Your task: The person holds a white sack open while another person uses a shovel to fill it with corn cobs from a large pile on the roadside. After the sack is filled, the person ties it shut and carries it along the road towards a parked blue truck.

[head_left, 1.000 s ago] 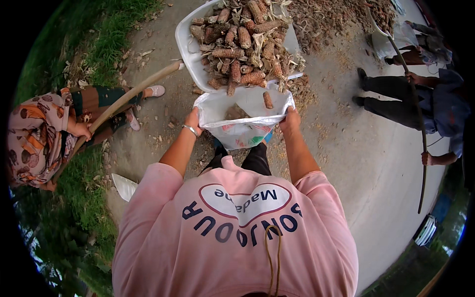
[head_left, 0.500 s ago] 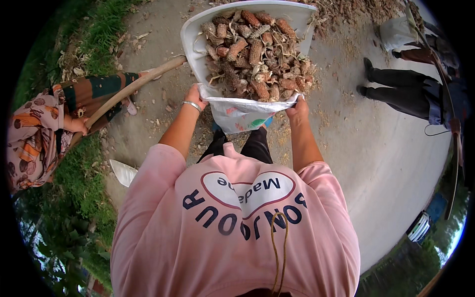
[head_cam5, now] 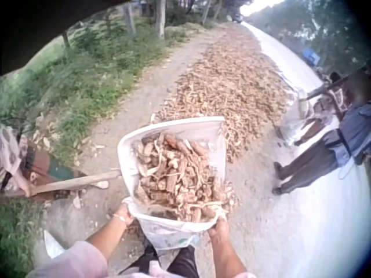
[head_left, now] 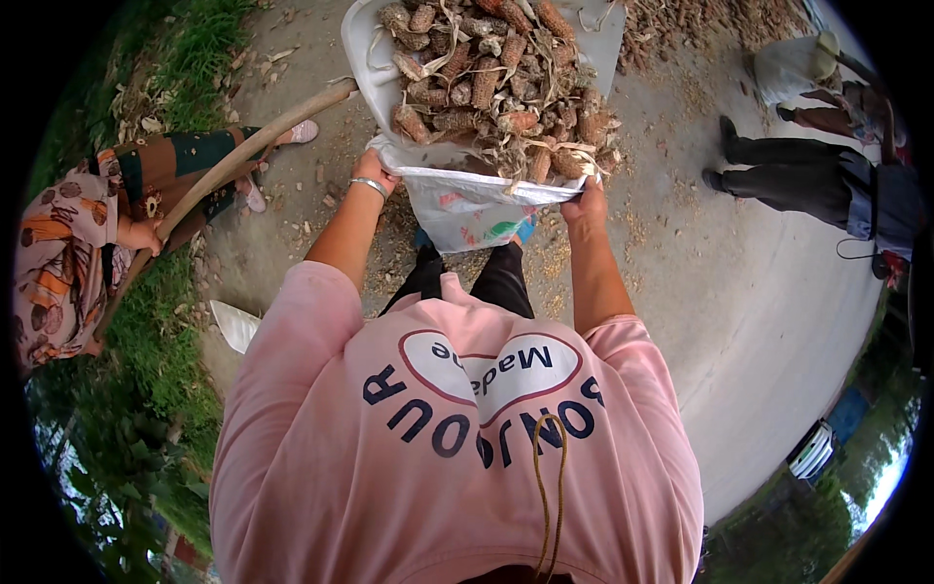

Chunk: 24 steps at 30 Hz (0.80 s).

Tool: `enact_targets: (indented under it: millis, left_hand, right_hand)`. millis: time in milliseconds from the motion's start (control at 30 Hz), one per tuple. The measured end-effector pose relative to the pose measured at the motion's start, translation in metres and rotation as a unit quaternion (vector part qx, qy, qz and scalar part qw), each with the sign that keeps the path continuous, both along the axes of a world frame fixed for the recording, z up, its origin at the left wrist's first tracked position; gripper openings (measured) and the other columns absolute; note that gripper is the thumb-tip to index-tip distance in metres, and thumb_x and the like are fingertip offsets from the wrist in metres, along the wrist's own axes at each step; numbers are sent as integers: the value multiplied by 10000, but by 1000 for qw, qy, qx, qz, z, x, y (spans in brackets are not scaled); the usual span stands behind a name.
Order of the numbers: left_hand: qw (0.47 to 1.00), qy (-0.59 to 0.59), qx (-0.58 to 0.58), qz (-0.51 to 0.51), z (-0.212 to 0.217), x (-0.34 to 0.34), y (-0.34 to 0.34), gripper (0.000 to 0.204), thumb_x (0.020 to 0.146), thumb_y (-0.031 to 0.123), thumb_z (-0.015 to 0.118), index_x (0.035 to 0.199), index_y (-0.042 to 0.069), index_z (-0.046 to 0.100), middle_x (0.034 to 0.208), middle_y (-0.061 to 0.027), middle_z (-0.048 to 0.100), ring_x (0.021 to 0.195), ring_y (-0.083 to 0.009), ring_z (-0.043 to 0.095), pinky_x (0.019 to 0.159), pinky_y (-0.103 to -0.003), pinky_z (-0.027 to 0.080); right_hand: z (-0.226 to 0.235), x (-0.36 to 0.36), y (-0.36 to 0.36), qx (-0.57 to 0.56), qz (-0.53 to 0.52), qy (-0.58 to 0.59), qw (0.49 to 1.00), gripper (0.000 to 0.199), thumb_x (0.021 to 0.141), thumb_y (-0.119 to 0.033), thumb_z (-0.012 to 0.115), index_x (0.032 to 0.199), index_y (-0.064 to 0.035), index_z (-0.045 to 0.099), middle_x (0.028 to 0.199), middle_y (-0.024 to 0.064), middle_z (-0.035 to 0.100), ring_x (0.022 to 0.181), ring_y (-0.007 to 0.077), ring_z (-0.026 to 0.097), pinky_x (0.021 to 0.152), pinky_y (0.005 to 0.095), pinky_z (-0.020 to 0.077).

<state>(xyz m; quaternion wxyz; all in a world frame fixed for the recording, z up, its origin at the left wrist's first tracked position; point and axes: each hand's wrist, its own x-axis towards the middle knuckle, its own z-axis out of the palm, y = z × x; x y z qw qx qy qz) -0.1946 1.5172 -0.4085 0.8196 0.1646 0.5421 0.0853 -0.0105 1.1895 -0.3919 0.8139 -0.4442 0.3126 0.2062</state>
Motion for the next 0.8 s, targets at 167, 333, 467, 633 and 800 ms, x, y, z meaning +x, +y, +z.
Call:
enact_targets:
  millis: [167,333,467,633,800]
  left_hand:
    - [1000,-6,-4,-6,-18,-5,11,145,805,147,327,823,83,456,699,-52,486,519,-167,461,342,-264,288]
    - [999,-35,26,3,-18,-9,8,132,827,168,335,862,96,440,721,-47,478,508,-162,440,342,-273,276]
    - [1000,16,-9,14,-10,-9,12,126,837,182,351,898,104,428,727,-44,464,507,-160,412,350,-278,254]
    - [998,49,23,32,-2,-4,9,119,828,172,349,894,108,425,700,-49,445,494,-171,406,348,-279,239]
    - [1000,18,21,-3,-12,-28,14,108,821,179,323,829,118,411,670,-48,443,473,-175,401,341,-277,235]
  right_hand:
    - [6,-1,6,-16,2,14,1000,217,887,-100,325,1059,-90,458,951,89,543,835,242,538,756,391,462]
    - [11,-11,12,16,-5,34,999,219,896,-118,324,1072,-94,453,947,72,535,781,221,531,685,374,474]
    - [1,-9,8,-17,-1,19,1000,244,902,-128,312,1104,-79,440,1006,97,523,847,248,527,761,399,459]
    - [18,-12,13,22,36,-2,999,298,896,-107,308,1177,-80,403,1036,110,525,909,264,521,825,412,433]
    - [28,-22,12,6,53,-20,998,327,884,-77,307,1205,-91,371,1092,106,501,961,274,505,847,425,420]
